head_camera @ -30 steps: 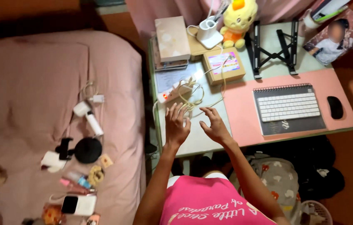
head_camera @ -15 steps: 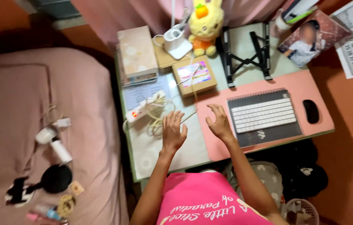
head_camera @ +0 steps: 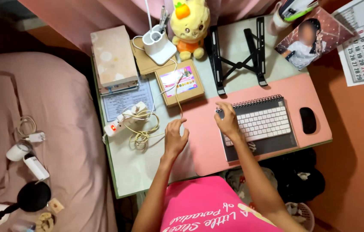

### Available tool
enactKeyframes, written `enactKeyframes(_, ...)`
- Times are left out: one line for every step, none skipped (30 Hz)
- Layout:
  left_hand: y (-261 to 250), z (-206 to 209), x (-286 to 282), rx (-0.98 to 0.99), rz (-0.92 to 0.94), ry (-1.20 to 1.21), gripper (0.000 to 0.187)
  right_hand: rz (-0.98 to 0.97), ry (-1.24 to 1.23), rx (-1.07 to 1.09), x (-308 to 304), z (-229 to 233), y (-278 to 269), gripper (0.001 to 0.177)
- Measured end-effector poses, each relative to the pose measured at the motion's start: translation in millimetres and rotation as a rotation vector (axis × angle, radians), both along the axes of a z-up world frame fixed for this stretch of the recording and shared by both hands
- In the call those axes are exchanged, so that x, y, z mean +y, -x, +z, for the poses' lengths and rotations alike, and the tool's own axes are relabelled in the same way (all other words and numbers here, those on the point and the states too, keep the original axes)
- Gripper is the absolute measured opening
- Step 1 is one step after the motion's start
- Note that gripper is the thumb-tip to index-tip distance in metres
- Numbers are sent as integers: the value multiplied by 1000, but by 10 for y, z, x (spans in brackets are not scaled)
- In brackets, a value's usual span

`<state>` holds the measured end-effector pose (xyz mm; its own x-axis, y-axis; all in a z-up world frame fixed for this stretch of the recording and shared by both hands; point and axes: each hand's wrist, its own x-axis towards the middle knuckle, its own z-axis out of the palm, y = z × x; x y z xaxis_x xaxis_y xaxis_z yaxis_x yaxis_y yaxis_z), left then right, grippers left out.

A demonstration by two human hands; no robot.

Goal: The person reorganizes a cluttered desk by moving items such as a laptop, notebook, power strip, and lamp from the desk to the bed and back. They also tidy cables and rearrange small objects on the desk surface.

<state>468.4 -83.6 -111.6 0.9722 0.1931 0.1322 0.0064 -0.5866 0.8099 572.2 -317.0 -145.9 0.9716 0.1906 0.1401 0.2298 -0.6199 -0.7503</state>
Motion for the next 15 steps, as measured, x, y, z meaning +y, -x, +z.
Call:
enactKeyframes(-52,7,-19,-4,-7,2,34,-2,-3,19,-20,-40,-97,46)
enactKeyframes(-116,28,-41,-10,-12,3,33,-2,-6,37,-38,-82,-207,47)
enactKeyframes(-164,61,-60,-15,-18,5,32,-41,14,46,-66,-126,-313,49)
enactKeyframes(-235,98,-71,4,-19,25,32,-82,35,49,-107,-167,-465,51)
enactKeyframes(-297,136,-81,23,-20,45,32,-123,55,51,-158,-212,-630,53)
enactKeyframes(-347,171,-101,44,-22,66,31,-142,42,41,-236,-258,-803,56)
enactKeyframes(-399,201,-123,30,-23,68,32,-162,29,30,-332,-302,-990,59)
enactKeyframes(-447,224,-141,16,-25,70,32,-205,39,5,-438,-342,-1177,62)
enactKeyframes(-488,241,-157,2,-27,71,32,-249,48,-20,-550,-376,-1365,66)
enactKeyframes(-519,254,-175,10,-27,83,32,-285,4,-37,-669,-399,-1565,70)
enactKeyframes(-530,261,-188,19,-26,95,31,-320,-40,-54,-787,-418,-1744,74)
enactKeyframes(-544,261,-200,25,-26,106,31,-372,-7,-44,-899,-433,-1905,76)
enactKeyframes(-557,255,-213,36,-24,107,31,-423,26,-33,-1003,-446,-2049,77)
enactKeyframes(-559,250,-219,49,-22,107,31,-474,59,-21,-1097,-464,-2158,79)
enactKeyframes(-562,242,-223,61,-21,108,30,-459,81,-25,-1179,-487,-2242,80)
